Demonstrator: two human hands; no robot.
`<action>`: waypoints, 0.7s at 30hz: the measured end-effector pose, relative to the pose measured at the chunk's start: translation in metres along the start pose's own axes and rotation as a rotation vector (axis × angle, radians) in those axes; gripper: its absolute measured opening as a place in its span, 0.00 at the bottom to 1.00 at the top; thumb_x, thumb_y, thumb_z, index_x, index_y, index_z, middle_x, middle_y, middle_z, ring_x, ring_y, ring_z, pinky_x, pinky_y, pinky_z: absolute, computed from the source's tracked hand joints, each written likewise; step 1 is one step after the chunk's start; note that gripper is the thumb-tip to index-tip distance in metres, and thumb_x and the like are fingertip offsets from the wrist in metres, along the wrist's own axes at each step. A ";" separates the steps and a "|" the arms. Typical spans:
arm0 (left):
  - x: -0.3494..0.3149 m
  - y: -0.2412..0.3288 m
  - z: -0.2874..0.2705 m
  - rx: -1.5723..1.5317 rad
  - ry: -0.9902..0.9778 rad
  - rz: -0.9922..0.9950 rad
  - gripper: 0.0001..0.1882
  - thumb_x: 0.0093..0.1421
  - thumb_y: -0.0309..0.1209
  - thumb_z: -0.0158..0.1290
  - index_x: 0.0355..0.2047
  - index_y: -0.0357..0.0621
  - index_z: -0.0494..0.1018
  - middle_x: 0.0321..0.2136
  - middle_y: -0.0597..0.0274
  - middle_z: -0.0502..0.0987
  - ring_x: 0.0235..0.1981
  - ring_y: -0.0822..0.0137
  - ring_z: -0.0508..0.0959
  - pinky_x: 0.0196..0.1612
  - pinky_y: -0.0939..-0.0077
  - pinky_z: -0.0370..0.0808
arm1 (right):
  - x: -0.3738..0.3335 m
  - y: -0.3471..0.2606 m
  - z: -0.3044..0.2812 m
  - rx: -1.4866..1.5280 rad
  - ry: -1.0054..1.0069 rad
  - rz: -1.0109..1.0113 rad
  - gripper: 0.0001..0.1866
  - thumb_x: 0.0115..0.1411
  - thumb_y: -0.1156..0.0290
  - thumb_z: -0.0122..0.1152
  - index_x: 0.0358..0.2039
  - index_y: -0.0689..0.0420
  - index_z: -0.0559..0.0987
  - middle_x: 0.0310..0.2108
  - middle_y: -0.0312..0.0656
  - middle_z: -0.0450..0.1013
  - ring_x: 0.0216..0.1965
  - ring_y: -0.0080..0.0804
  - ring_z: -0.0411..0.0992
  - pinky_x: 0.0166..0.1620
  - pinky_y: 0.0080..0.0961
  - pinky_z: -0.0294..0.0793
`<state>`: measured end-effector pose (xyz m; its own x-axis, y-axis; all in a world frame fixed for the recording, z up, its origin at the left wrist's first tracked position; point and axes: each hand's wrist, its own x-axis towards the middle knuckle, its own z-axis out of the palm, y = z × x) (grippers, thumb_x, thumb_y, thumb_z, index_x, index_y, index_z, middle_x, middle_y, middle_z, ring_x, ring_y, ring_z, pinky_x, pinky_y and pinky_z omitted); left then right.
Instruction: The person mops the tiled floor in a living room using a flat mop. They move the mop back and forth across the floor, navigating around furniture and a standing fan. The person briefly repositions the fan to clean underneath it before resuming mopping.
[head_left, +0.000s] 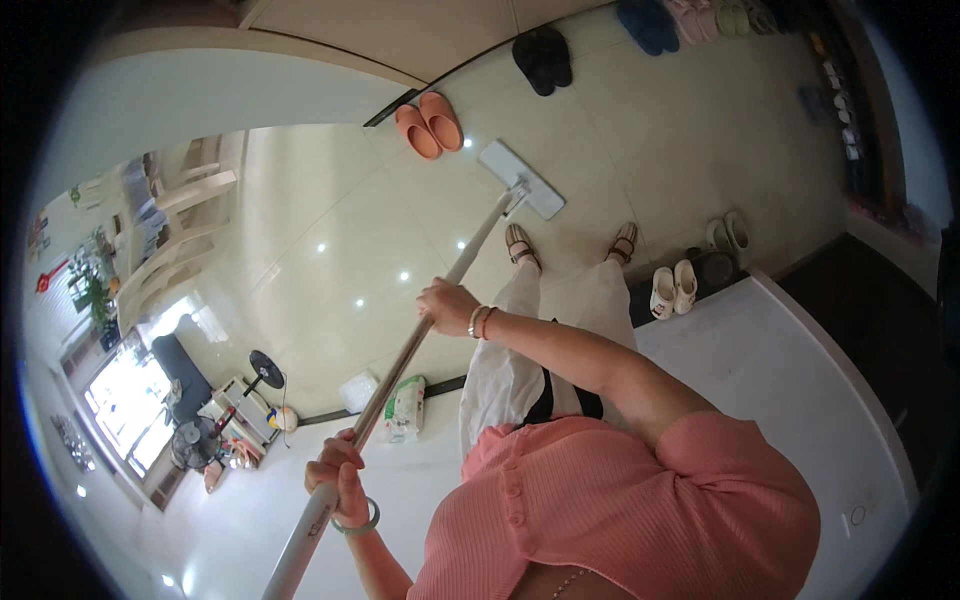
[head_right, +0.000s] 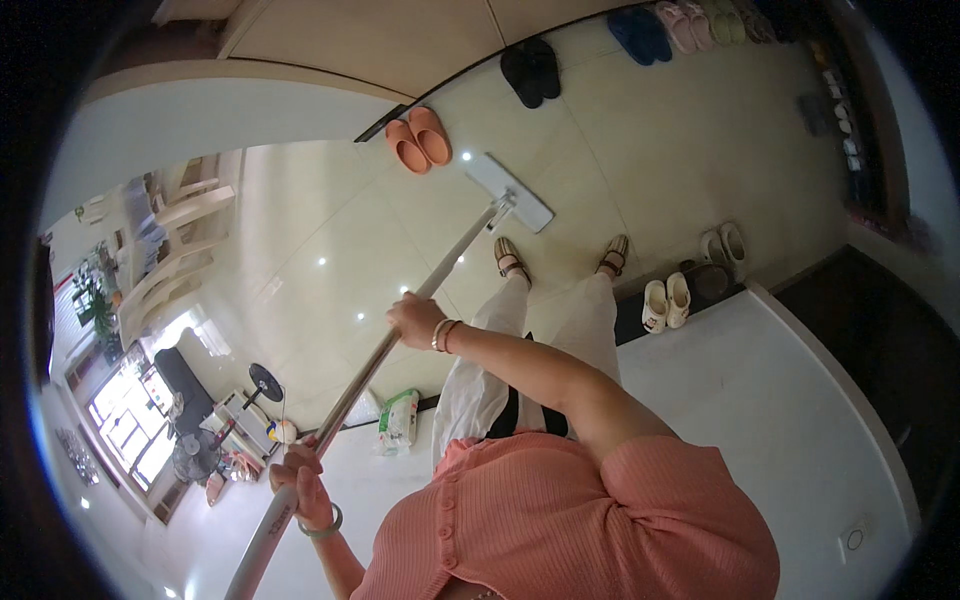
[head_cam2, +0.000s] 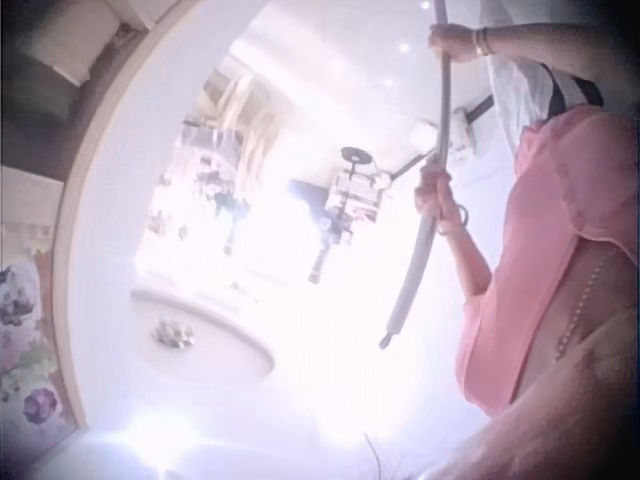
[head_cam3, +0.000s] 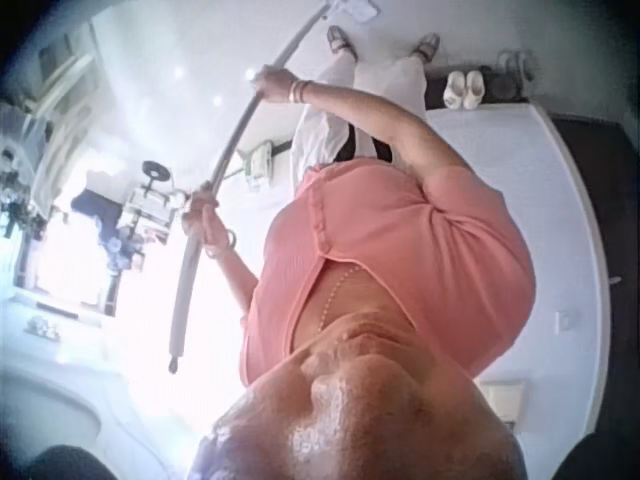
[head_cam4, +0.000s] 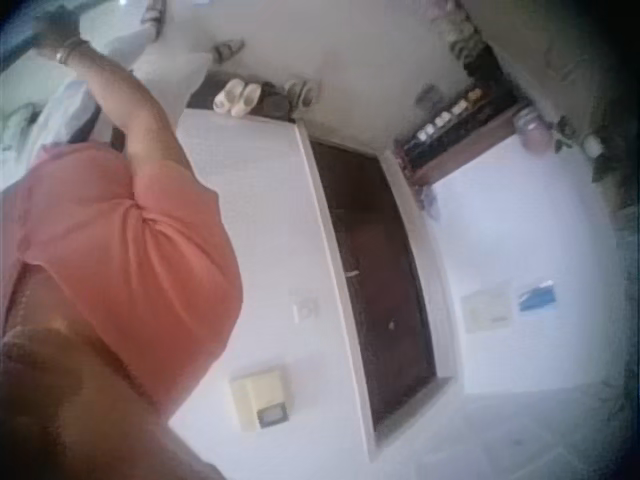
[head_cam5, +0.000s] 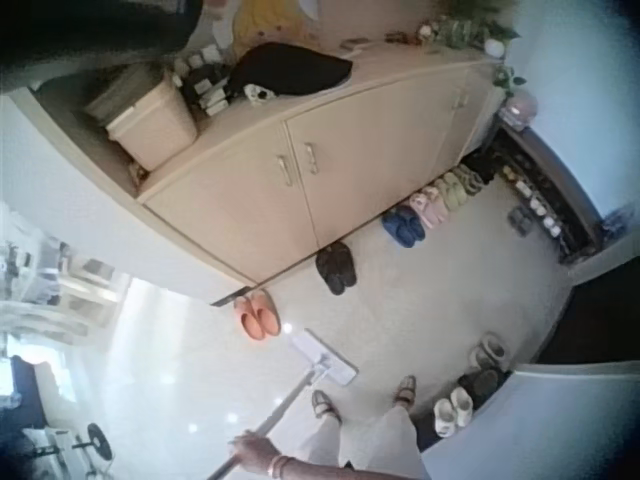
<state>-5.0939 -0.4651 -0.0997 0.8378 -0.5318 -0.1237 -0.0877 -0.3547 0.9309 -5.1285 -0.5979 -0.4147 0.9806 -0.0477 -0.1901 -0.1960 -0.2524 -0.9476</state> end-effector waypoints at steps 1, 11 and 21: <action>-0.004 -0.002 -0.005 -0.026 0.050 -0.002 0.18 0.59 0.33 0.55 0.23 0.48 0.56 0.15 0.63 0.65 0.23 0.68 0.67 0.48 0.53 0.69 | 0.003 -0.010 -0.004 -0.022 -0.082 0.007 0.05 0.50 0.67 0.57 0.25 0.54 0.77 0.27 0.40 0.73 0.41 0.41 0.70 0.40 0.41 0.73; 0.042 -0.053 0.101 -0.289 -0.103 0.002 0.17 0.58 0.34 0.56 0.21 0.42 0.59 0.15 0.60 0.65 0.23 0.58 0.69 0.46 0.49 0.70 | -0.052 0.078 -0.135 -0.203 0.172 0.028 0.08 0.50 0.65 0.56 0.20 0.54 0.73 0.25 0.45 0.72 0.33 0.48 0.71 0.36 0.43 0.71; 0.120 -0.099 0.273 -0.572 -0.521 0.206 0.10 0.54 0.16 0.54 0.25 0.42 0.65 0.26 0.60 0.71 0.32 0.62 0.74 0.55 0.55 0.67 | -0.112 0.202 -0.289 -0.477 0.433 0.257 0.04 0.47 0.73 0.57 0.19 0.55 0.72 0.25 0.42 0.70 0.35 0.44 0.68 0.39 0.36 0.69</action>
<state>-5.1319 -0.7031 -0.3005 0.4634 -0.8844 0.0562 0.1949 0.1636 0.9671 -5.2769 -0.9225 -0.5103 0.8354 -0.5193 -0.1803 -0.4971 -0.5736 -0.6511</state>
